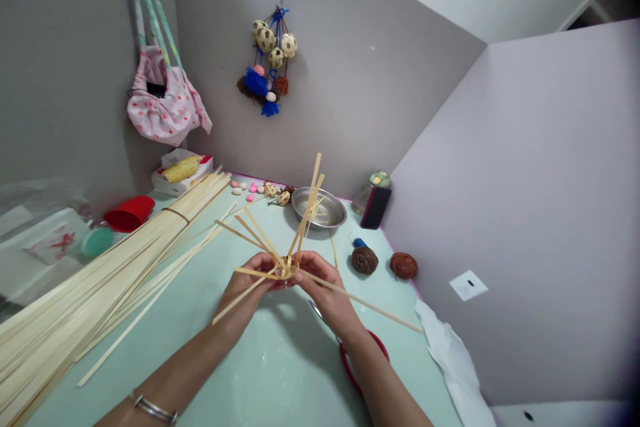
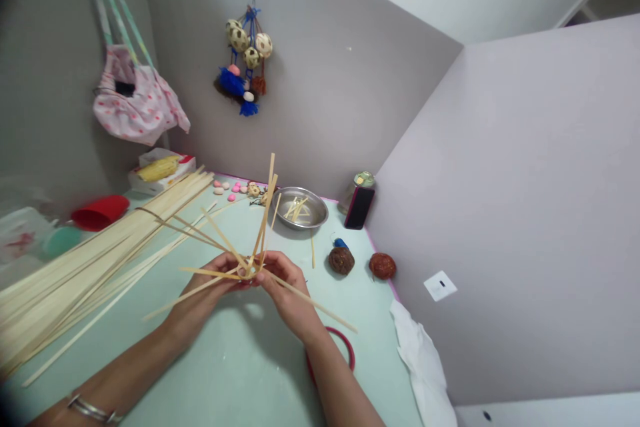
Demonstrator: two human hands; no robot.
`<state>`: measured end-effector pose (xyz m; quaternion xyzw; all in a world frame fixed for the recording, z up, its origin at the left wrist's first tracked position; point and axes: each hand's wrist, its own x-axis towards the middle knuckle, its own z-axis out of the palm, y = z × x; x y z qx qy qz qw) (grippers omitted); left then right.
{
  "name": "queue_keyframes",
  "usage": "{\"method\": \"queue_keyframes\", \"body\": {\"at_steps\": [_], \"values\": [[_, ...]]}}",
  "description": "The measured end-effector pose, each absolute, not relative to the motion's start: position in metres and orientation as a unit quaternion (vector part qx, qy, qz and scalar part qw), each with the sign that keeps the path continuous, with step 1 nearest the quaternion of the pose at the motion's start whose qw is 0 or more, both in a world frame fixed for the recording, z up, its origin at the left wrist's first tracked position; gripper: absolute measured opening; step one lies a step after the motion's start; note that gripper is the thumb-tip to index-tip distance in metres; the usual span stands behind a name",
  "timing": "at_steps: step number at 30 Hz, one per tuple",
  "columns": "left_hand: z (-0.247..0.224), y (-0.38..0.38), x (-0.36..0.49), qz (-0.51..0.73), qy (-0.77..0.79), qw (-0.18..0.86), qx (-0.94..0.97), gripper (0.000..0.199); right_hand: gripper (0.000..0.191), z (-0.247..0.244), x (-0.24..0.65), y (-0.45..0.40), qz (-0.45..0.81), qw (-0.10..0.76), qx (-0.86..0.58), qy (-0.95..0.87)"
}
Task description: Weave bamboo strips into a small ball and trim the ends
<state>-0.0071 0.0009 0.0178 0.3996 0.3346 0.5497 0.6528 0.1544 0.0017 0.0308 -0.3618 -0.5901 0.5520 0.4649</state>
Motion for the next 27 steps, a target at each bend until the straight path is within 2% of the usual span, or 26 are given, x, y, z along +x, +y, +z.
{"method": "queue_keyframes", "body": {"at_steps": [15,27], "values": [[0.011,0.006,-0.007,0.539,0.352,0.646,0.410,0.021,0.024,0.021,0.148,0.002,0.540,0.495,-0.368,-0.573],[0.012,0.005,-0.013,0.532,0.344,0.639,0.436,0.011,0.022,0.031,0.145,-0.004,0.556,0.493,-0.349,-0.571]]}}
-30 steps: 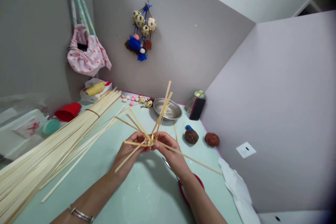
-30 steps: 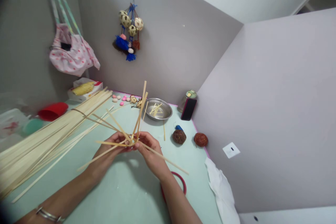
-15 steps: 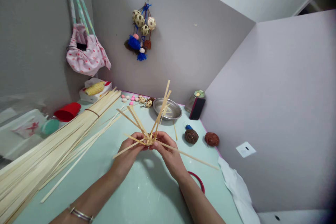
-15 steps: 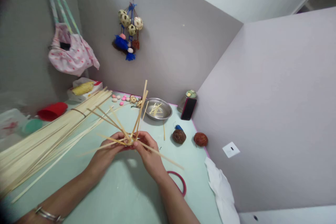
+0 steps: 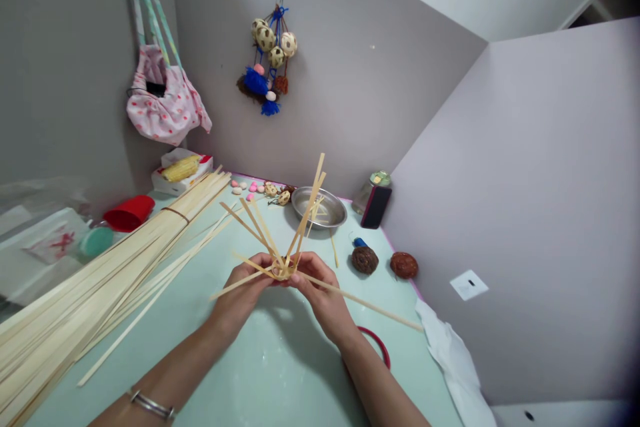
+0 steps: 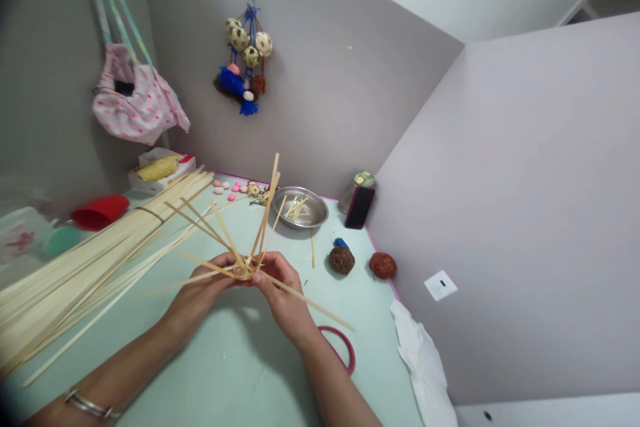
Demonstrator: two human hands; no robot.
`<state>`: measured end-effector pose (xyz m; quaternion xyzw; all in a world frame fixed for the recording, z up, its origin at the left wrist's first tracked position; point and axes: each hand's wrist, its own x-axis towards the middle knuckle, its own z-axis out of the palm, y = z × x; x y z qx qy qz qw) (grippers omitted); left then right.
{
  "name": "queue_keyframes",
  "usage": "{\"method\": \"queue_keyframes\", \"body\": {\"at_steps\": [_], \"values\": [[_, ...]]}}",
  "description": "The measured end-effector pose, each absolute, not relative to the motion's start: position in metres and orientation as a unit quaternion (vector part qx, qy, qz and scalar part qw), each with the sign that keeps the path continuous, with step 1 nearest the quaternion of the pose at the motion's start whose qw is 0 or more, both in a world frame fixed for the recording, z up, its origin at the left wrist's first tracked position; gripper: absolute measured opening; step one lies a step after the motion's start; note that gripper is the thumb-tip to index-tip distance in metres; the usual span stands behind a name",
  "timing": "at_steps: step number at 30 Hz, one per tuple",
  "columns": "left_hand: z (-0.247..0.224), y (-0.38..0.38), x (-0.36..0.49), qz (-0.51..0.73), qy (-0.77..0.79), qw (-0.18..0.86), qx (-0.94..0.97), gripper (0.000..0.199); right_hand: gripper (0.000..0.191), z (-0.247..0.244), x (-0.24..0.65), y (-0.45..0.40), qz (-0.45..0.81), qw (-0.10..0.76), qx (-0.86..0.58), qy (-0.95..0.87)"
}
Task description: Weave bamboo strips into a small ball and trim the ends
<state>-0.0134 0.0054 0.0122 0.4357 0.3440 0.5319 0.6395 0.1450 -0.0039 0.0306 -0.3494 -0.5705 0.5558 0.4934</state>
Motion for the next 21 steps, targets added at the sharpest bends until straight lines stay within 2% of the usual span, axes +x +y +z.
{"method": "queue_keyframes", "body": {"at_steps": [4,11,21], "values": [[0.013,0.007,-0.015,0.534,0.346,0.631,0.445,0.009,0.022,0.032,0.145,-0.005,0.557,0.494,-0.346,-0.571],[0.005,0.011,-0.015,0.541,0.330,0.630,0.449,0.022,0.020,0.028,0.145,-0.004,0.536,0.505,-0.348,-0.581],[0.018,0.008,-0.020,0.520,0.319,0.629,0.481,0.023,0.021,0.032,0.146,-0.006,0.541,0.496,-0.347,-0.584]]}}
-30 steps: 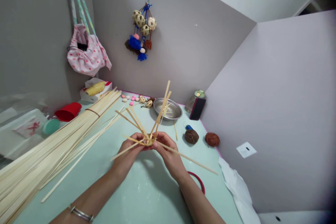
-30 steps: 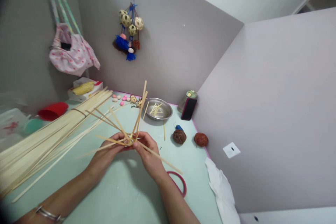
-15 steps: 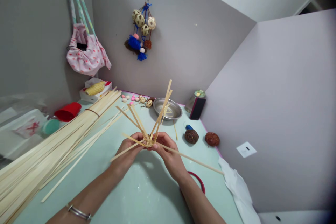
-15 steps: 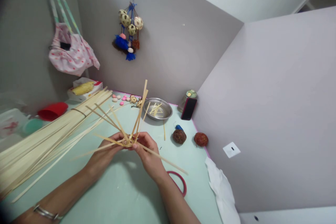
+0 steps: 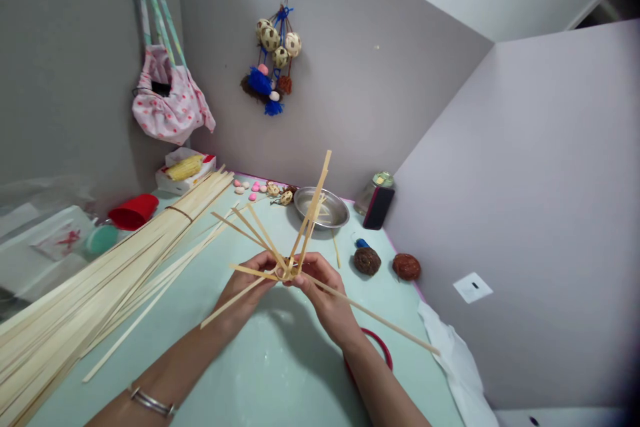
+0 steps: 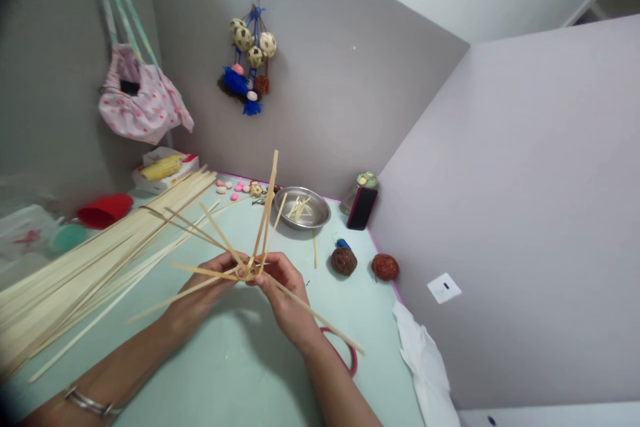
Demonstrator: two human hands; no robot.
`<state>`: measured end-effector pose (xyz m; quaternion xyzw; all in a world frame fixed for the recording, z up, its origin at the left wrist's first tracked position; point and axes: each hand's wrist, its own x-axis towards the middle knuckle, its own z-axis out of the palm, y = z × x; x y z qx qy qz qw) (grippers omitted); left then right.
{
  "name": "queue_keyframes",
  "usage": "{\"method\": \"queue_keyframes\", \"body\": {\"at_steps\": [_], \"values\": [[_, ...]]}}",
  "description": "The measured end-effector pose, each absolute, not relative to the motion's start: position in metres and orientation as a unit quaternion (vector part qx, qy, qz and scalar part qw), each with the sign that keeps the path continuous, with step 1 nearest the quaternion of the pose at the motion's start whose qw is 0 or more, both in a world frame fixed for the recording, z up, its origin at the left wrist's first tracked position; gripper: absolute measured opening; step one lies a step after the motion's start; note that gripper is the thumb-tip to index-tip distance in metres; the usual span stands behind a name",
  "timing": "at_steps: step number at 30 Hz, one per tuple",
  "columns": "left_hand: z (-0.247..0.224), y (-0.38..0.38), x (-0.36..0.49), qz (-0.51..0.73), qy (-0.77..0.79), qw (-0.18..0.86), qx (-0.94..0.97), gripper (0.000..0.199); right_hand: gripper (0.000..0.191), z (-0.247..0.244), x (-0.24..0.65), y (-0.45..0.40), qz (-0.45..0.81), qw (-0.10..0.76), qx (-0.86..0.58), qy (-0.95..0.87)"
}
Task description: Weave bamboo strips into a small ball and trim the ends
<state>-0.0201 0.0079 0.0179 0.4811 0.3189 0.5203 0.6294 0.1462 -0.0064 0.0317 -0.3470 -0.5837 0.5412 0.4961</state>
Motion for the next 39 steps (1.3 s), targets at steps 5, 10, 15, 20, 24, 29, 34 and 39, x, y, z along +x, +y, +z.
{"method": "queue_keyframes", "body": {"at_steps": [5,10,15,20,24,29,34,39], "values": [[0.013,0.010,-0.020,0.520,0.323,0.632,0.476,0.020,0.022,0.028,0.146,-0.005,0.534,0.492,-0.350,-0.592],[0.009,0.011,-0.019,0.535,0.320,0.637,0.452,0.021,0.022,0.032,0.155,-0.001,0.446,0.469,-0.372,-0.665],[0.012,0.008,-0.017,0.531,0.324,0.660,0.421,0.023,0.011,0.040,0.168,0.001,0.172,0.529,-0.431,-0.710],[0.010,0.004,-0.012,0.498,0.314,0.692,0.417,0.033,0.016,0.034,0.172,-0.003,-0.050,0.407,-0.415,-0.812],[0.006,0.004,-0.007,0.478,0.308,0.708,0.419,0.034,0.015,0.026,0.169,-0.003,-0.166,0.317,-0.429,-0.830],[0.003,0.002,-0.007,0.477,0.311,0.726,0.387,0.025,0.021,0.027,0.163,-0.003,-0.231,0.272,-0.446,-0.821],[0.004,0.002,-0.006,0.475,0.297,0.760,0.329,0.013,0.018,0.033,0.161,-0.004,-0.269,0.270,-0.456,-0.804],[0.001,0.002,-0.005,0.490,0.287,0.765,0.305,0.013,0.013,0.031,0.161,-0.003,-0.291,0.291,-0.397,-0.821]]}}
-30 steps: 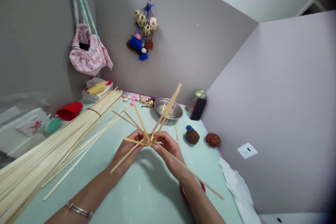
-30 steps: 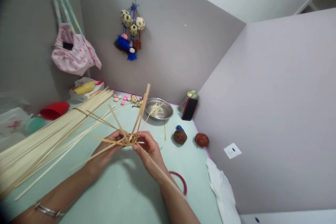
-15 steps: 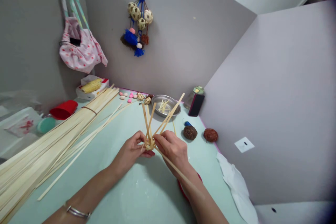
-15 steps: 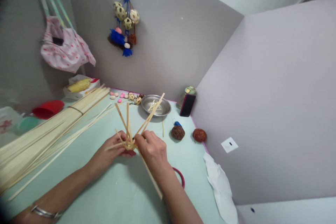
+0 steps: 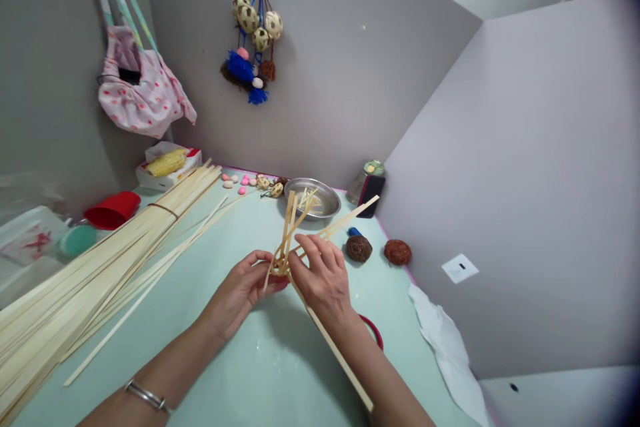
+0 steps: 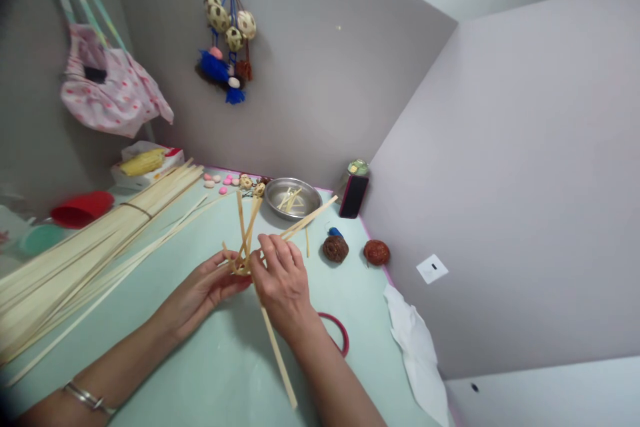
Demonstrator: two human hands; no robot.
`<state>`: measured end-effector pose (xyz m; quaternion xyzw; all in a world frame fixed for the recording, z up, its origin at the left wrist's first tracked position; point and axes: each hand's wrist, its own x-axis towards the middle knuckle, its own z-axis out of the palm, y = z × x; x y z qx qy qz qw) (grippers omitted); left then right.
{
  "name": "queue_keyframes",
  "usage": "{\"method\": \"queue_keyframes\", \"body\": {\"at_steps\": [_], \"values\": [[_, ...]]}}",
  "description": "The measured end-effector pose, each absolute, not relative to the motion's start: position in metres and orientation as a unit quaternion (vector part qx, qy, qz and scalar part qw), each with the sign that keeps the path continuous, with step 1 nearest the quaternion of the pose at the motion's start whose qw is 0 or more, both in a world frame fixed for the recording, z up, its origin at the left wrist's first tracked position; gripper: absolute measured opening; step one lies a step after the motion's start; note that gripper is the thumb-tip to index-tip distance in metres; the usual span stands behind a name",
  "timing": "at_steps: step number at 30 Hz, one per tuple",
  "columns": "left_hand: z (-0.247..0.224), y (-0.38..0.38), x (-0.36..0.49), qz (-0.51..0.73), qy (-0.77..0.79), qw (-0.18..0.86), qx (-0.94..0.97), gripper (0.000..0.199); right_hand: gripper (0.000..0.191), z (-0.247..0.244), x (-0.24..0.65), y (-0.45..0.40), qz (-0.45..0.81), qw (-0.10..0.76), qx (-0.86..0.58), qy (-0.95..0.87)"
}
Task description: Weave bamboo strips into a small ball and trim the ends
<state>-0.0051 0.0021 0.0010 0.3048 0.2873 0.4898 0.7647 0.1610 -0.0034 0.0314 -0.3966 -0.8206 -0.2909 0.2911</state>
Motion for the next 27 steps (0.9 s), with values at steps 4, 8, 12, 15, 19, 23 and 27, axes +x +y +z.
{"method": "queue_keyframes", "body": {"at_steps": [4,8,12,15,19,23,27], "values": [[0.0014,0.0016,-0.0055,0.493,0.286,0.763,0.306,0.013,0.020,0.0300,0.1608,-0.0031,-0.250,0.273,-0.386,-0.845],[0.0023,0.0016,-0.0051,0.489,0.283,0.765,0.308,0.011,0.020,0.0284,0.1600,-0.0010,-0.213,0.289,-0.397,-0.845],[0.0022,0.0019,-0.0039,0.487,0.284,0.766,0.309,0.015,0.019,0.0245,0.1579,0.0014,-0.189,0.322,-0.426,-0.824],[0.0034,0.0014,-0.0034,0.486,0.284,0.764,0.316,0.020,0.020,0.0225,0.1568,0.0012,-0.163,0.348,-0.430,-0.817],[0.0060,-0.0003,-0.0032,0.488,0.283,0.758,0.328,0.022,0.021,0.0220,0.1561,-0.0008,-0.143,0.362,-0.428,-0.816],[0.0069,-0.0018,-0.0034,0.495,0.285,0.748,0.338,0.020,0.021,0.0227,0.1550,-0.0016,-0.140,0.363,-0.432,-0.814],[0.0064,-0.0020,-0.0034,0.500,0.287,0.740,0.347,0.019,0.019,0.0245,0.1532,-0.0021,-0.144,0.369,-0.435,-0.809]]}}
